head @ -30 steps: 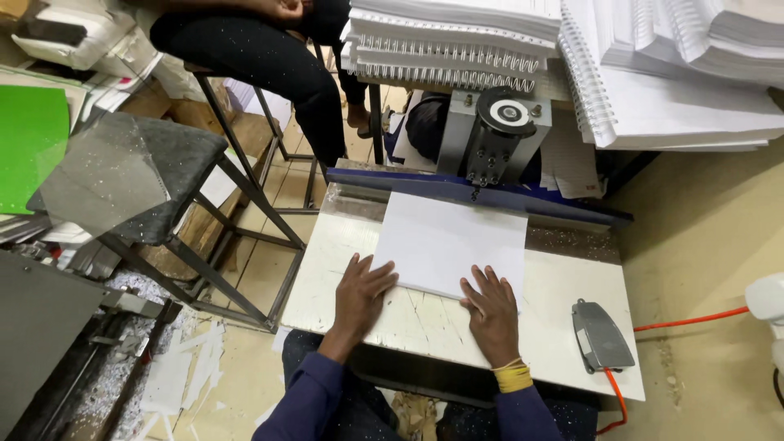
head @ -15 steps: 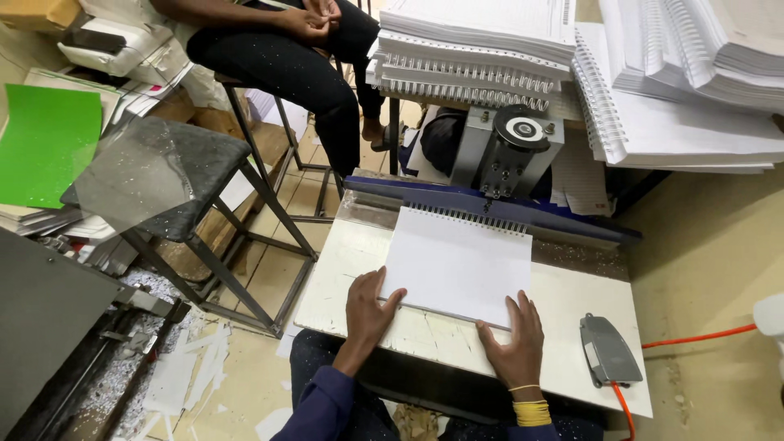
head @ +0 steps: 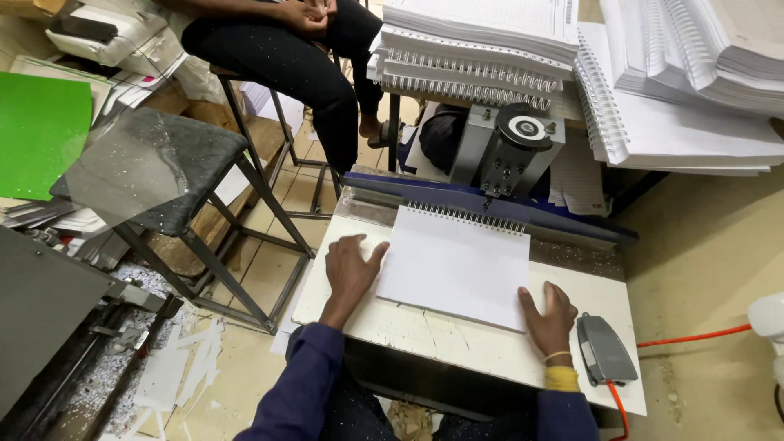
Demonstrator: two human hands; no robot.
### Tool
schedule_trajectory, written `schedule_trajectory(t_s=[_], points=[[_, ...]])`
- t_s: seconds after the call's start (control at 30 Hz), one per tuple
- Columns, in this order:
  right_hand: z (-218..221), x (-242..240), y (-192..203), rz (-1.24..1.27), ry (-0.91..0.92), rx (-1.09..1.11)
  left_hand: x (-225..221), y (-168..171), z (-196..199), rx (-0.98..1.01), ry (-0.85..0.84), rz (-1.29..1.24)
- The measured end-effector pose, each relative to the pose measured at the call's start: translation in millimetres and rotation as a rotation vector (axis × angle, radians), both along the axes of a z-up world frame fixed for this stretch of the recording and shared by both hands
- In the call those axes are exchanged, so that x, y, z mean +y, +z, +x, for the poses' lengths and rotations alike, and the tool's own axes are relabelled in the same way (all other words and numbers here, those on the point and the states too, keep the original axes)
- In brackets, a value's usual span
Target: The person assembles a book using a spiral binding machine by aligning a stack of punched papers with the spiral coil, feeding the coil through the holes using the machine's motorized rollers, and then turning the pages to verify the binding.
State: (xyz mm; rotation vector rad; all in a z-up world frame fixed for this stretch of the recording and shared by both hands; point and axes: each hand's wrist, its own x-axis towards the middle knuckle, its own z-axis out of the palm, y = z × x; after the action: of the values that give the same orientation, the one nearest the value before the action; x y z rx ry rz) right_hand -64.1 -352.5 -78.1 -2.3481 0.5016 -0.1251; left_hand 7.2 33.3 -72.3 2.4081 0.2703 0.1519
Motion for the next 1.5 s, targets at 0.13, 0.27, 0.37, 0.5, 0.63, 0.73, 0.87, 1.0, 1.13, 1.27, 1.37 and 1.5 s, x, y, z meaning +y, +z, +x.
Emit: schedule_trajectory(t_s=[0.13, 0.27, 0.37, 0.5, 0.63, 0.73, 0.87, 1.0, 1.13, 1.27, 1.37, 1.5], points=[[45, 8, -19, -0.101, 0.087, 0.144, 12, 12, 46, 0.004, 0.028, 0.048], [55, 50, -26, -0.046, 0.239, 0.125, 50, 8, 72, 0.219, 0.138, -0.112], [70, 103, -22, -0.063, 0.419, 0.125, 92, 12, 62, 0.247, 0.030, -0.657], [91, 160, -14, -0.036, 0.514, 0.126, 153, 22, 48, 0.235, -0.028, -0.675], [101, 197, -10, -0.081, 0.637, 0.095, 186, 39, 26, 0.229, 0.063, -0.822], [106, 206, -4, -0.063, 0.694, 0.078, 198, 54, 23, 0.238, 0.111, -0.810], [120, 217, 10, 0.042, 0.757, 0.082, 209, 81, 25, 0.172, 0.099, -0.723], [111, 232, 11, -0.017, 0.793, 0.107, 228, 79, -9, 0.115, 0.150, -0.756], [100, 241, 12, -0.105, 0.945, 0.078, 247, 74, -51, 0.041, 0.255, -0.827], [80, 233, 13, -0.047, 1.026, 0.061, 280, 61, -93, -0.001, 0.286, -0.824], [69, 218, 19, 0.455, 0.967, 0.134, 293, 58, -126, -0.015, 0.258, -0.828], [72, 181, 22, 1.115, 0.893, 0.163, 252, 68, -149, -0.010, 0.224, -0.952]])
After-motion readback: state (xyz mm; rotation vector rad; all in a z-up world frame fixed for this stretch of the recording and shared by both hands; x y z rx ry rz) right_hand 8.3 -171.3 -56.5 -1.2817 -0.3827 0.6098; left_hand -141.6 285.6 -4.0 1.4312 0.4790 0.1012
